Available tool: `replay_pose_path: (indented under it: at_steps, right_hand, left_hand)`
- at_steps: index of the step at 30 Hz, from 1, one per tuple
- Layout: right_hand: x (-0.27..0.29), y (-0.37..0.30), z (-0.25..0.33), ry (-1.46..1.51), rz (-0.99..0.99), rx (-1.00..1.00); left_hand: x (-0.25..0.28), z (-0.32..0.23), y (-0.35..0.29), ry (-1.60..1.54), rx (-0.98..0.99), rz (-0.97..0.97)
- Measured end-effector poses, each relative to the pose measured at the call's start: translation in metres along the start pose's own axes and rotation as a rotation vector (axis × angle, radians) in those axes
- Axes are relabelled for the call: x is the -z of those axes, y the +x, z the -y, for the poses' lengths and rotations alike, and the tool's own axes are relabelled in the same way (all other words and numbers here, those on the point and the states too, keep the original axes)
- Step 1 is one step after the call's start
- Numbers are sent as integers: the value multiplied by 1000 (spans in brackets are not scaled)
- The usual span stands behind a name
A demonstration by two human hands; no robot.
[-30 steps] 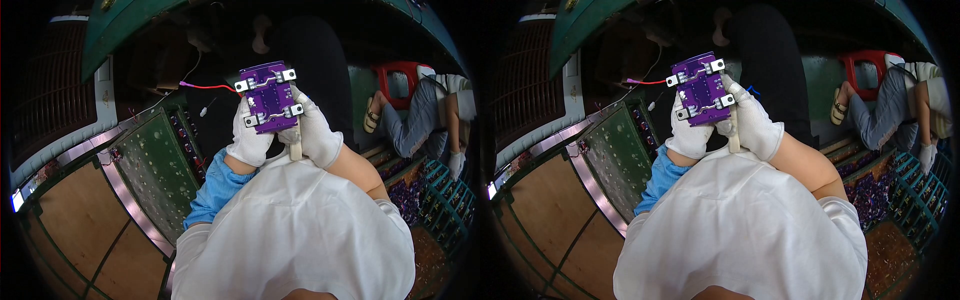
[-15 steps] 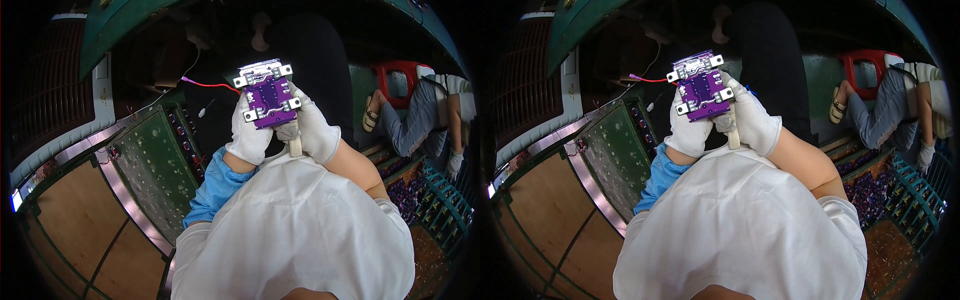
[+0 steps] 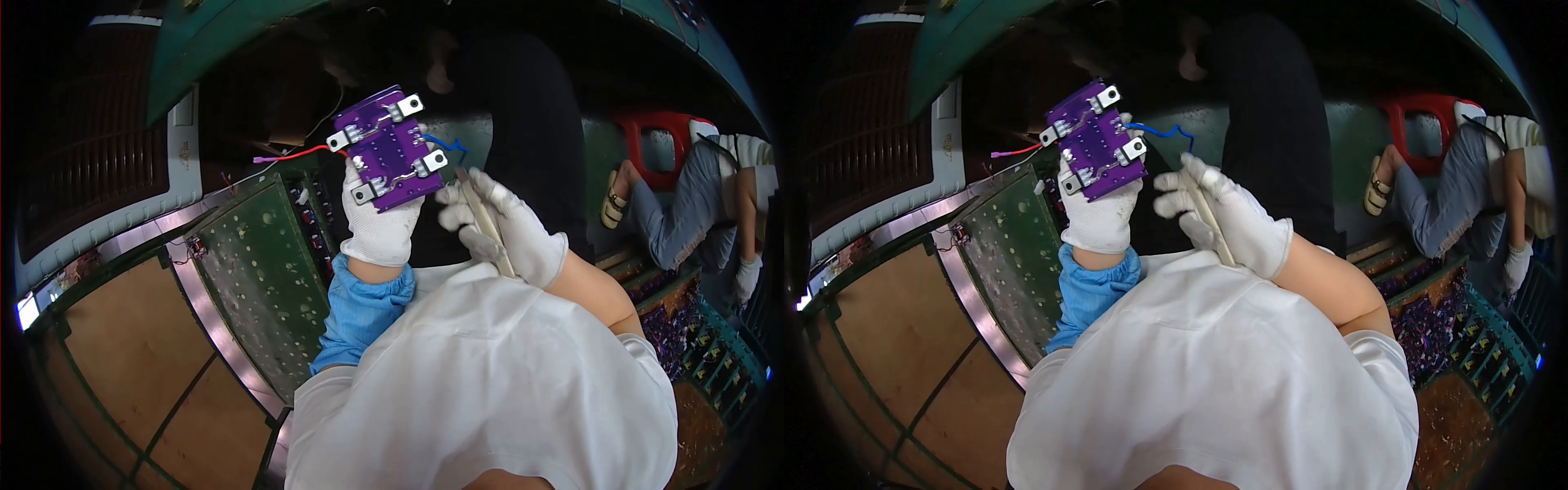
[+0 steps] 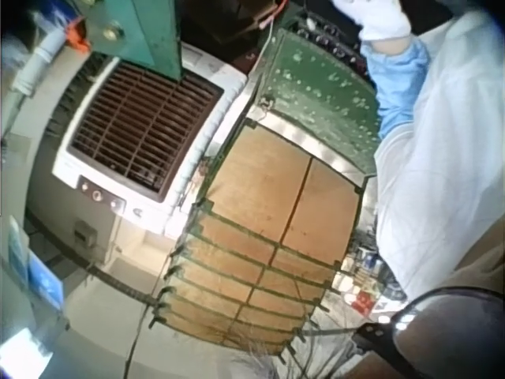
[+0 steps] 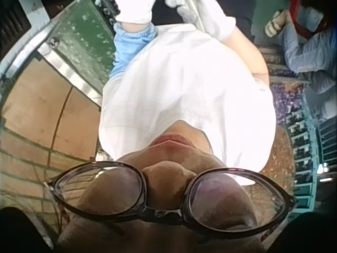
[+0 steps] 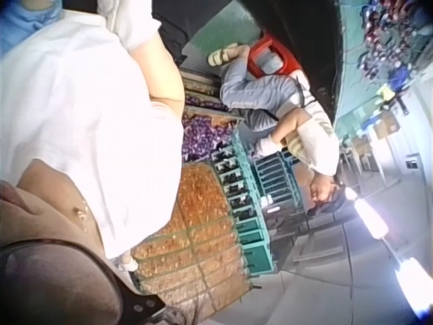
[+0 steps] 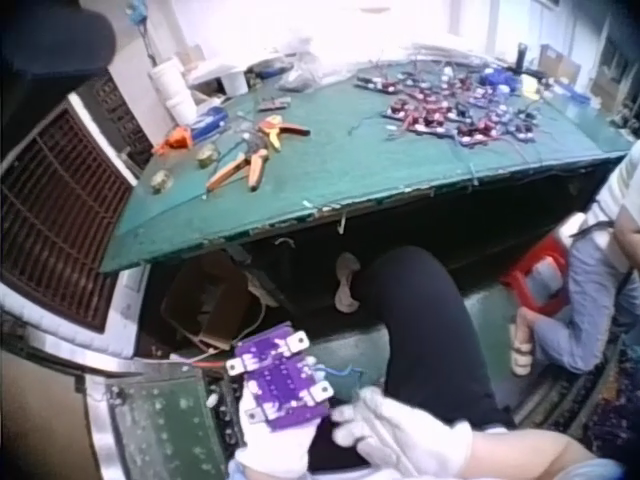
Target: The person assembles electronic components onto a purple printed circuit board, using pliers to manipulate wires and components.
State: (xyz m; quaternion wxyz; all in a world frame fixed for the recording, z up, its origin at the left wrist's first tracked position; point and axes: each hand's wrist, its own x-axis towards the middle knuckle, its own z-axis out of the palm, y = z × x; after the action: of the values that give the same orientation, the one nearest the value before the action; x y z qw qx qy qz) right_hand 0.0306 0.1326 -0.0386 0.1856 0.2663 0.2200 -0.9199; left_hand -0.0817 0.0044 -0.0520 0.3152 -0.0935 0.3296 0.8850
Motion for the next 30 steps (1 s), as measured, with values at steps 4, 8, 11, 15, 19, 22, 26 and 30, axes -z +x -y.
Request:
replay_pose_path:
  at_steps: [4,8,11,15,19,22,26,30]
  right_hand:
    - [22,-7,-3,-292,114,266]
    - [-4,-18,22,-987,-225,671]
    - [4,-13,30,-1249,-202,796]
    - [12,-11,33,-919,-201,725]
    - [-2,-24,39,-1090,-151,590]
    - [3,-23,34,-882,-62,361]
    - [10,-15,27,-1068,-54,547]
    - [-8,-21,22,-1206,-63,652]
  left_hand:
    - [2,-3,-2,705,-267,-24]
    - [8,-1,-10,343,-109,-77]
    - [7,2,-7,20,34,-92]
    - [9,3,-5,195,-7,-54]
    - [16,5,-5,-199,121,74]
    - [11,6,-6,102,46,24]
    - [12,10,-4,66,61,40]
    - [6,8,-11,191,12,17]
